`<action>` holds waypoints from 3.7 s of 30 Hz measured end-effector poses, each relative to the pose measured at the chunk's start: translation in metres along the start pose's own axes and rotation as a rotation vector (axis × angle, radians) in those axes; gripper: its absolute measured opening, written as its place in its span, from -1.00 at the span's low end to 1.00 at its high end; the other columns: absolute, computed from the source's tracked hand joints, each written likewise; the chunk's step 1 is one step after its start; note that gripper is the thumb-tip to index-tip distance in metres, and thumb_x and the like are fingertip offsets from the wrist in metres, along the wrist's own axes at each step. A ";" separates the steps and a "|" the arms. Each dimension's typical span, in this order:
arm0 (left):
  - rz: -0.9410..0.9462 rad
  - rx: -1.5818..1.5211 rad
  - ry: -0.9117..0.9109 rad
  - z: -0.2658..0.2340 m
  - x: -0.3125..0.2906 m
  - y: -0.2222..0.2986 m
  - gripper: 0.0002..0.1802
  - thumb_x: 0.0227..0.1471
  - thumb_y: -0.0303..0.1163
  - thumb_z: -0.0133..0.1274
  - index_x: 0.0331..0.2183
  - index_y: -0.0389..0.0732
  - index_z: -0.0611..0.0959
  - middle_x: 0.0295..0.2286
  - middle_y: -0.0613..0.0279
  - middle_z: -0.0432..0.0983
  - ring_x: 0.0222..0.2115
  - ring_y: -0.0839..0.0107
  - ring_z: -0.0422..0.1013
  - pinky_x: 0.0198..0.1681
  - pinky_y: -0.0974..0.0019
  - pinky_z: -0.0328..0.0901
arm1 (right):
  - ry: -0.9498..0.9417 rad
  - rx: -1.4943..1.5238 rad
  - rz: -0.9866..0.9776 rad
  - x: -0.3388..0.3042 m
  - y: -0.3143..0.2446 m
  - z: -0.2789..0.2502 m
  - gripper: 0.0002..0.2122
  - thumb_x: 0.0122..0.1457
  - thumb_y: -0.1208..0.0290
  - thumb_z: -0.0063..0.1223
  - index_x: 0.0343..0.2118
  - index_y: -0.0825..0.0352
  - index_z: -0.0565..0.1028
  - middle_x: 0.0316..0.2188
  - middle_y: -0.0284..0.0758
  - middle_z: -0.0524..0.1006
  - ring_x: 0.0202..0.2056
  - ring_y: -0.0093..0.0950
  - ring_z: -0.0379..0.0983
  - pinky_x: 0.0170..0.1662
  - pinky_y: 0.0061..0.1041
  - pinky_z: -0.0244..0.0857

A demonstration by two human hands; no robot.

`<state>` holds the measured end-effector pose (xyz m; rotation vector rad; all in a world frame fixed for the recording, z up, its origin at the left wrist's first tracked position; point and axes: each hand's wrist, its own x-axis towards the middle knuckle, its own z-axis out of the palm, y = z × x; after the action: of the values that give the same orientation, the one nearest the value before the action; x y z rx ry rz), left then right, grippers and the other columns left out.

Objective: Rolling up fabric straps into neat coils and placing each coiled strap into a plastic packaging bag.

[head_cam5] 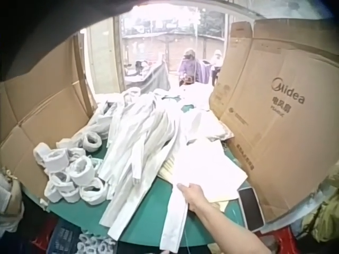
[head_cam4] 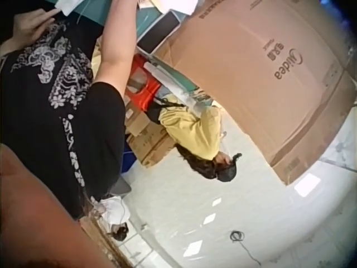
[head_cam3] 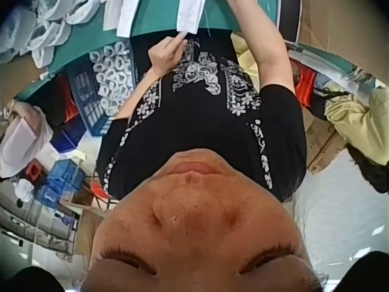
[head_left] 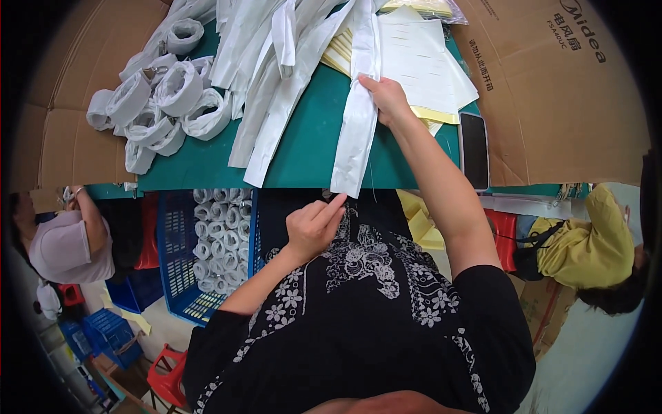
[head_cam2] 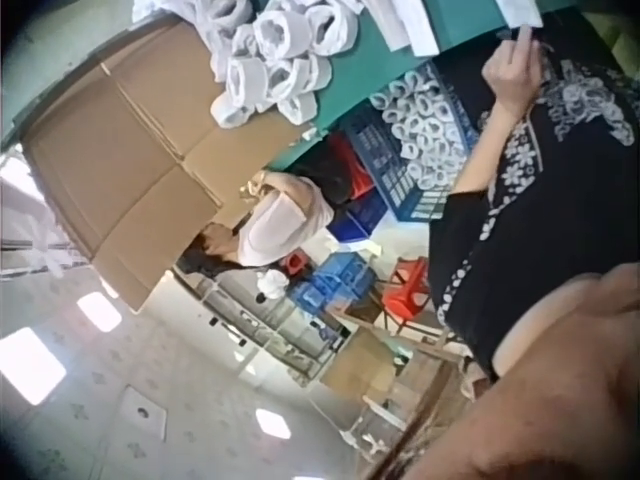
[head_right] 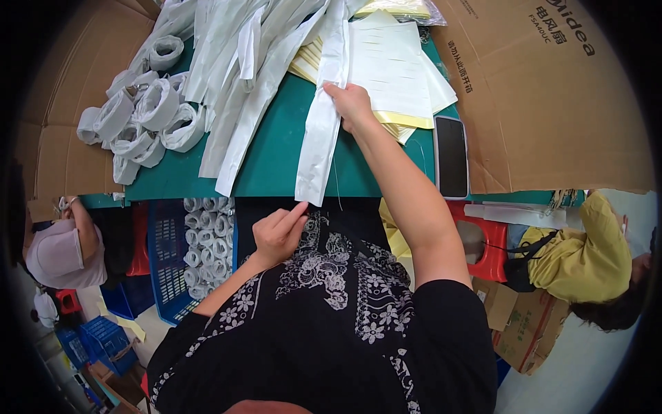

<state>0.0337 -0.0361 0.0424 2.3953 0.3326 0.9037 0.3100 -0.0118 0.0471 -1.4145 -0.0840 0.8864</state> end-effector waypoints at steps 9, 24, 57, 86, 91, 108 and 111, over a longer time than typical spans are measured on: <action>0.114 0.223 -0.077 0.004 -0.014 -0.007 -0.60 -0.18 -0.39 0.15 -0.18 -0.10 0.59 -0.72 0.41 0.19 -0.74 0.52 0.19 -0.71 0.44 0.09 | -0.003 -0.010 -0.012 0.008 0.006 -0.002 -0.78 0.03 0.46 0.09 -0.35 0.55 0.46 -0.41 -0.19 0.52 -0.43 -0.41 0.48 -0.35 -0.46 0.36; 0.053 0.270 -0.112 0.004 -0.019 -0.013 -0.55 -0.16 -0.37 0.13 -0.12 -0.17 0.54 -0.70 0.39 0.21 -0.71 0.52 0.22 -0.69 0.46 0.10 | 0.018 -0.014 0.002 0.005 0.003 -0.001 -0.78 0.05 0.46 0.09 -0.34 0.55 0.44 -0.42 -0.19 0.52 -0.44 -0.42 0.48 -0.35 -0.47 0.37; -0.075 0.318 -0.172 0.018 -0.007 -0.007 -0.45 -0.15 -0.28 0.11 -0.09 -0.29 0.42 -0.63 0.28 0.36 -0.68 0.41 0.32 -0.63 0.38 0.22 | 0.013 -0.118 -0.046 0.010 0.012 -0.001 -0.78 0.08 0.41 0.07 -0.33 0.51 0.44 -0.43 -0.23 0.52 -0.45 -0.46 0.48 -0.35 -0.50 0.38; 0.412 0.146 -0.045 -0.002 -0.023 -0.028 -0.88 -0.26 -0.51 0.16 -0.53 -0.14 0.56 -0.71 0.38 0.26 -0.67 0.43 0.27 -0.50 0.39 0.25 | 0.161 -0.293 -0.008 0.013 0.003 0.006 -0.71 0.10 0.26 0.05 -0.27 0.44 0.48 -0.41 -0.27 0.51 -0.46 -0.44 0.42 -0.39 -0.47 0.29; 0.383 0.352 0.021 -0.003 -0.012 -0.039 -0.55 -0.11 -0.31 0.05 -0.11 0.30 0.41 -0.12 0.35 0.22 -0.04 0.33 0.16 0.13 -0.01 -0.12 | -0.069 -0.336 -0.008 -0.009 -0.009 0.005 -0.72 0.04 0.35 0.13 -0.27 0.48 0.47 -0.39 -0.24 0.53 -0.40 -0.41 0.48 -0.31 -0.44 0.36; 0.584 -0.080 -0.264 -0.105 0.046 0.002 -0.81 -0.12 -0.50 0.10 -0.34 -0.11 0.63 -0.32 0.27 0.56 -0.22 0.35 0.48 -0.03 0.28 0.25 | -0.105 0.321 0.175 0.139 -0.129 0.024 -0.76 0.15 0.40 -0.06 -0.17 0.41 0.42 -0.24 -0.19 0.51 -0.20 -0.32 0.46 -0.08 -0.23 0.33; 0.492 -0.038 -0.332 -0.093 0.042 -0.014 -0.80 -0.10 -0.49 0.06 -0.33 -0.09 0.64 -0.29 0.28 0.55 -0.19 0.36 0.46 0.00 0.29 0.21 | -0.007 0.183 -0.020 0.192 -0.212 0.024 -0.72 0.18 0.31 -0.10 -0.19 0.44 0.41 -0.24 -0.17 0.51 -0.20 -0.25 0.46 -0.02 -0.17 0.28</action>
<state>0.0020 0.0305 0.1138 2.5792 -0.4135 0.6784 0.5311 0.1391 0.1518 -1.2378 -0.0216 0.8609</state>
